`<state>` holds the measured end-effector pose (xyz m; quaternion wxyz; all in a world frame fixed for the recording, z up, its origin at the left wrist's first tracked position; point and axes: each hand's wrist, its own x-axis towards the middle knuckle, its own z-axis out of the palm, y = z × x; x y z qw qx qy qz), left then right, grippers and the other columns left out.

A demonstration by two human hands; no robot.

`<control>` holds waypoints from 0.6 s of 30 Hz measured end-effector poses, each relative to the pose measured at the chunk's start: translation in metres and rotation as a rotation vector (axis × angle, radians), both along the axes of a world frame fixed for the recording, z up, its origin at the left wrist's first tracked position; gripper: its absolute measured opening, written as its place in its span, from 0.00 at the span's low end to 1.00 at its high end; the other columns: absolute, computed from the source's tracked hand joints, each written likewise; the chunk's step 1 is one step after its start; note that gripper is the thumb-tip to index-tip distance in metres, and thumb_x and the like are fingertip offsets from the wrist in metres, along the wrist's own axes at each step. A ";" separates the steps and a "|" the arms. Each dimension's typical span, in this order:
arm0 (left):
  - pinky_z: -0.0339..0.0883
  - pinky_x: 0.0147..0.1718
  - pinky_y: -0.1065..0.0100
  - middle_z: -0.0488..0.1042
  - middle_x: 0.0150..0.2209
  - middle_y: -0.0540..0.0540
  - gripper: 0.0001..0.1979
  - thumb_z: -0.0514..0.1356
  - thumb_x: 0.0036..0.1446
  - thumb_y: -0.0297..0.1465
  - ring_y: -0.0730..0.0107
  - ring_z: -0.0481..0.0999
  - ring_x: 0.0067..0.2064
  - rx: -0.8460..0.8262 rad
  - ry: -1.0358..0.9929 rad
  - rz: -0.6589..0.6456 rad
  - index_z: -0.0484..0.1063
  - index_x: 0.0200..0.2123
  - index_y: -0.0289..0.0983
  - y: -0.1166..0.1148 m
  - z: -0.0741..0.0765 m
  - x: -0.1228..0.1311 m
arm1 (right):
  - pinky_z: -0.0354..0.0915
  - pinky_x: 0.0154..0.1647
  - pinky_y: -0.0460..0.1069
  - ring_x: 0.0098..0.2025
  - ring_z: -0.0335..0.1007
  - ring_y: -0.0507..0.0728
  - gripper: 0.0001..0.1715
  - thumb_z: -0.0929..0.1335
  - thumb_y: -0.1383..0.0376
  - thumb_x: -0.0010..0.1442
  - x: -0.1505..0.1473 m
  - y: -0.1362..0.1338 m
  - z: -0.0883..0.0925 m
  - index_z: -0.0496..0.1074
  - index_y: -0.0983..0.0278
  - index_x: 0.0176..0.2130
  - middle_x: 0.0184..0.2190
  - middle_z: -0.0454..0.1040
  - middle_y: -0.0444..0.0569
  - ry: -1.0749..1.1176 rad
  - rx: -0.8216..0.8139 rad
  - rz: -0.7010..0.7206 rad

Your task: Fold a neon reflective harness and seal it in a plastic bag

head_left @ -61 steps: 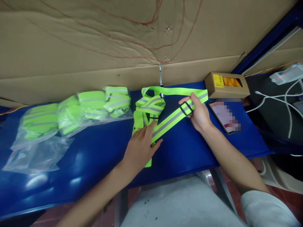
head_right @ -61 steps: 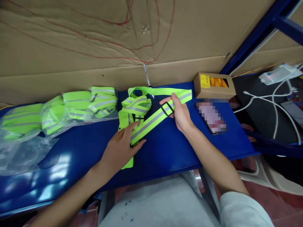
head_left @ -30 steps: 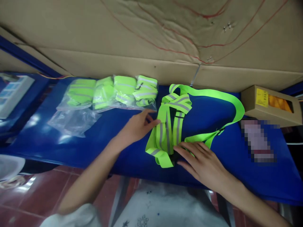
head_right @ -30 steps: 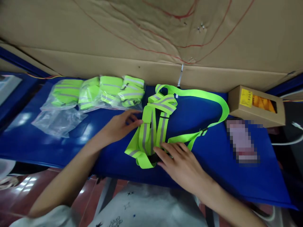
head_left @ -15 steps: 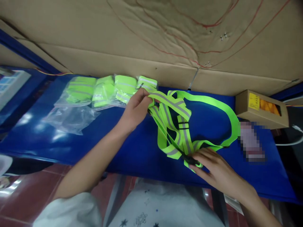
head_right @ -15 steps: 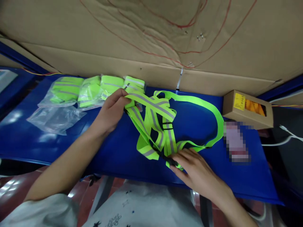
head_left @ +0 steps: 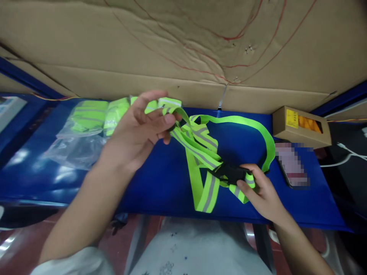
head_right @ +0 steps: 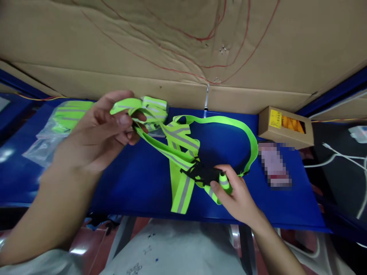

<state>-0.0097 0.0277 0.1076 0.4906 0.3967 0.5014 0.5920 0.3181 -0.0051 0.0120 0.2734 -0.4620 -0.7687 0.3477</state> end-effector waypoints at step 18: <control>0.76 0.28 0.72 0.79 0.34 0.51 0.23 0.78 0.45 0.37 0.65 0.79 0.45 -0.075 0.154 0.184 0.75 0.43 0.47 0.010 -0.058 -0.033 | 0.67 0.65 0.64 0.66 0.67 0.66 0.27 0.68 0.65 0.71 0.030 0.006 -0.019 0.64 0.57 0.67 0.64 0.69 0.57 -0.336 0.419 0.042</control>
